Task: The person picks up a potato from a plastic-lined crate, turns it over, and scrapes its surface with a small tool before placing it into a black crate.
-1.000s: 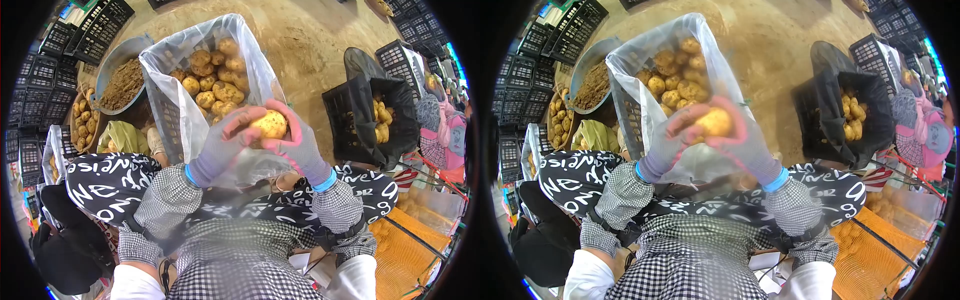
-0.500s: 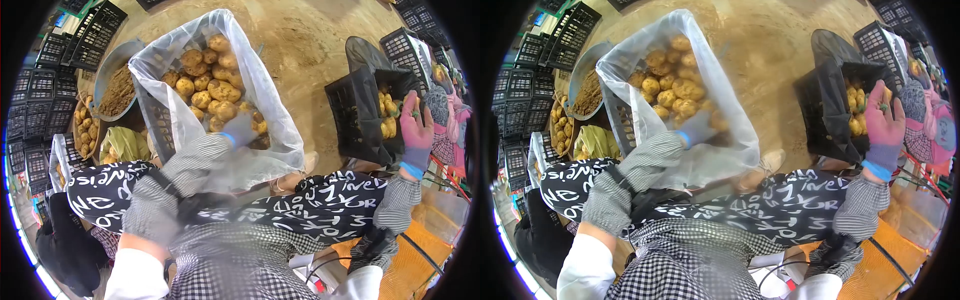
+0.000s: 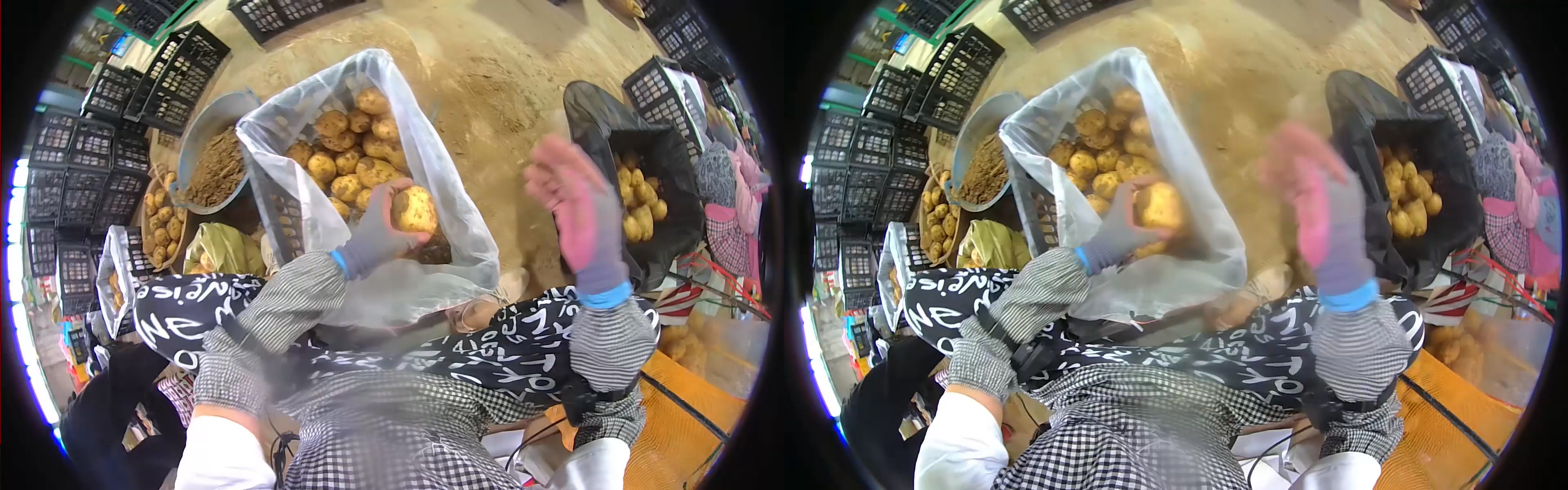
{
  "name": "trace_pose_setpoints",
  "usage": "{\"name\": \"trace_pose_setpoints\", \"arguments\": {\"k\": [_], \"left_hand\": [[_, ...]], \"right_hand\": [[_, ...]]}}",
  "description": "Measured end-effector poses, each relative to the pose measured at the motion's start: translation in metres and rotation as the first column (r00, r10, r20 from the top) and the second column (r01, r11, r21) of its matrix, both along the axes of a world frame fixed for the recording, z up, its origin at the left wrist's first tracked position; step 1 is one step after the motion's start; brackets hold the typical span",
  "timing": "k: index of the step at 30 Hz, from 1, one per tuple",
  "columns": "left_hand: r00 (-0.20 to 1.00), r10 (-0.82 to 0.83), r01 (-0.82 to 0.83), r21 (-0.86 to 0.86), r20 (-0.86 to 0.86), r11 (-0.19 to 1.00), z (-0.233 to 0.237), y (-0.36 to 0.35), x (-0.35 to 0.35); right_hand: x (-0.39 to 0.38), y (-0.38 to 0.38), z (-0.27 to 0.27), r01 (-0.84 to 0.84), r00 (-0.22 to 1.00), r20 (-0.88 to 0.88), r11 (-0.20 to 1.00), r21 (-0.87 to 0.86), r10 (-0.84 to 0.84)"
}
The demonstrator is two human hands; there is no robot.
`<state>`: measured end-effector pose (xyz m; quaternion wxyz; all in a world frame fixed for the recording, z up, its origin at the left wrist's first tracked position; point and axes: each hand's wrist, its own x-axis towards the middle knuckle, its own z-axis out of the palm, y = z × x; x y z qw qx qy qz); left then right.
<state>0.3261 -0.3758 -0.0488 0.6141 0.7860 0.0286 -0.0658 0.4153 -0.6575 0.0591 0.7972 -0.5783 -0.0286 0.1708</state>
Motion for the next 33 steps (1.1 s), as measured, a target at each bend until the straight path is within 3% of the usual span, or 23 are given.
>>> {"name": "trace_pose_setpoints", "arguments": {"k": [2, 3, 5, 7, 8, 11, 14, 20, 23, 26, 29, 32, 33], "left_hand": [[0.993, 0.012, -0.002, -0.081, 0.12, 0.997, 0.037, 0.004, -0.014], [0.982, 0.017, 0.0, -0.09, 0.187, 0.996, 0.051, 0.003, -0.021], [0.956, 0.018, 0.015, -0.111, 0.292, 0.994, 0.064, 0.004, -0.033], [0.933, 0.008, 0.045, -0.136, 0.361, 0.99, 0.076, 0.006, -0.041], [0.985, 0.041, 0.028, -0.393, 0.166, 0.919, 0.084, 0.007, -0.046], [0.885, 0.099, -0.085, -0.051, 0.455, 0.995, 0.073, 0.011, -0.048], [0.92, 0.163, -0.169, -0.016, 0.355, 0.986, 0.073, 0.012, -0.046], [0.887, 0.2, -0.251, 0.071, 0.416, 0.965, 0.068, 0.009, -0.037], [0.92, 0.25, -0.259, -0.011, 0.302, 0.966, 0.06, 0.018, -0.035], [0.929, 0.189, -0.184, -0.047, 0.319, 0.982, 0.071, 0.022, -0.031], [0.932, 0.171, -0.155, -0.075, 0.32, 0.985, 0.074, 0.023, -0.027], [0.853, 0.143, -0.174, 0.015, 0.502, 0.985, 0.071, 0.026, -0.024], [0.874, 0.116, -0.133, 0.003, 0.472, 0.991, 0.072, 0.026, -0.025]], "right_hand": [[-0.018, 0.032, -0.02, -0.189, 0.967, 0.113, 0.942, -0.276, 0.228], [-0.027, 0.047, -0.026, -0.265, 0.907, 0.179, 0.849, -0.457, 0.38], [-0.055, 0.085, -0.012, -0.511, 0.85, -0.218, 0.851, -0.117, 0.48], [-0.066, 0.096, -0.016, -0.537, 0.833, -0.149, 0.843, 0.015, 0.533], [-0.07, 0.1, -0.019, -0.547, 0.825, -0.116, 0.833, 0.082, 0.553], [-0.08, 0.108, -0.006, -0.522, 0.852, -0.054, 0.853, -0.021, 0.52], [-0.089, 0.105, -0.04, -0.488, 0.848, -0.158, 0.862, 0.142, 0.506], [-0.088, 0.101, -0.053, -0.525, 0.81, -0.189, 0.83, 0.189, 0.555], [-0.094, 0.101, -0.044, -0.487, 0.771, -0.257, 0.8, 0.352, 0.582], [-0.088, 0.105, -0.034, -0.507, 0.806, -0.174, 0.811, 0.292, 0.566], [-0.077, 0.11, -0.022, -0.447, 0.891, -0.058, 0.892, 0.062, 0.451], [-0.072, 0.107, -0.023, -0.357, 0.929, -0.089, 0.933, 0.043, 0.359], [-0.072, 0.107, -0.023, -0.347, 0.936, -0.055, 0.938, 0.015, 0.347]]}}
